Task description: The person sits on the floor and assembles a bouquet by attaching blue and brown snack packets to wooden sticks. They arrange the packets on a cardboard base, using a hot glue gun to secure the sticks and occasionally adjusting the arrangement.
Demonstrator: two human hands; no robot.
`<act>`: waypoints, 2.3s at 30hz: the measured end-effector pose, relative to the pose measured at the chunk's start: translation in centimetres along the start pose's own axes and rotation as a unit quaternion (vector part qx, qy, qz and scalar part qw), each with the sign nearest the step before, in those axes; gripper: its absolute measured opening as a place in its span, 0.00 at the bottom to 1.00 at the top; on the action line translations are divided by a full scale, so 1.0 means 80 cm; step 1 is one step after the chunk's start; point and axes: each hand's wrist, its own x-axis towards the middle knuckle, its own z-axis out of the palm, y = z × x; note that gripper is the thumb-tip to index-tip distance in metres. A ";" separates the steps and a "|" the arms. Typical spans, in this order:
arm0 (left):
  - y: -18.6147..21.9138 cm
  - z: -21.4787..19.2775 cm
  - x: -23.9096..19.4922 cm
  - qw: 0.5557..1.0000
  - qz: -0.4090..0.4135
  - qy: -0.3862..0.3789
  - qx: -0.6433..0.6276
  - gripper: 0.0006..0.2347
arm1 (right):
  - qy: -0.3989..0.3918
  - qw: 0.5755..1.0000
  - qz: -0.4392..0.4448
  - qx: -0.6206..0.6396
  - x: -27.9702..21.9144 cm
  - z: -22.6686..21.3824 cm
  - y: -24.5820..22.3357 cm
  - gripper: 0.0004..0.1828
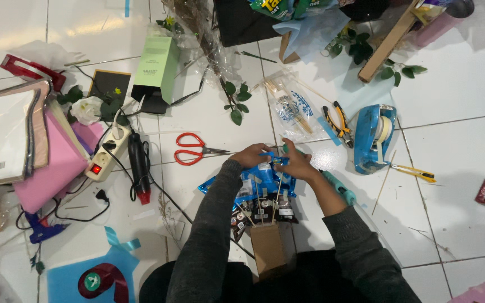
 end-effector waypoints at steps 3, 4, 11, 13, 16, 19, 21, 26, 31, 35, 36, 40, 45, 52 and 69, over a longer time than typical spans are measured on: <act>-0.014 0.000 0.007 0.998 0.054 -0.012 -0.020 0.20 | 0.013 1.000 -0.003 0.006 0.002 0.001 0.000 0.52; -0.025 0.000 0.013 0.998 0.054 -0.012 -0.020 0.20 | 0.013 1.000 -0.002 0.006 0.000 0.002 -0.003 0.52; -0.046 0.006 0.018 0.999 0.044 0.018 -0.002 0.17 | 0.104 0.988 -0.108 0.048 -0.001 -0.015 -0.012 0.26; -0.040 0.007 0.011 0.999 0.041 0.013 -0.002 0.17 | 0.137 0.973 -0.163 0.086 0.000 -0.020 -0.012 0.10; -0.018 0.004 0.004 0.995 0.090 0.000 -0.044 0.12 | -0.078 0.972 -0.056 0.214 -0.013 -0.032 -0.029 0.10; -0.015 0.005 0.008 0.994 0.105 -0.011 -0.030 0.08 | -0.087 0.987 -0.107 0.086 -0.005 -0.033 -0.034 0.14; -0.015 0.005 0.001 0.996 0.085 0.003 -0.018 0.11 | -0.090 0.988 -0.123 0.032 0.001 -0.029 -0.032 0.12; -0.010 0.007 0.000 0.998 0.053 0.016 -0.012 0.11 | -0.091 0.990 -0.085 0.064 0.028 -0.019 -0.015 0.18; -0.012 0.011 -0.003 0.995 0.073 0.046 0.053 0.13 | -0.108 0.990 -0.095 0.000 0.022 -0.019 -0.019 0.16; -0.019 0.012 0.003 0.994 0.052 0.063 0.070 0.15 | -0.117 0.989 -0.090 -0.030 0.022 -0.019 -0.018 0.16; -0.020 0.012 0.003 0.994 0.050 0.066 0.074 0.15 | -0.119 0.989 -0.085 -0.033 0.022 -0.019 -0.017 0.16; 0.000 0.013 -0.004 0.995 0.030 0.065 0.065 0.14 | -0.113 0.991 -0.063 -0.018 0.014 -0.019 -0.030 0.18; 0.010 0.014 -0.004 0.997 0.006 0.056 0.061 0.13 | -0.049 0.997 -0.029 -0.049 0.022 -0.004 -0.028 0.19; 0.026 0.007 -0.010 0.999 -0.025 0.022 -0.012 0.19 | -0.042 0.989 -0.003 -0.142 0.001 -0.013 -0.074 0.16; 0.031 0.007 -0.015 0.998 -0.055 0.000 0.040 0.31 | -0.005 0.996 -0.085 0.014 -0.020 -0.051 0.003 0.21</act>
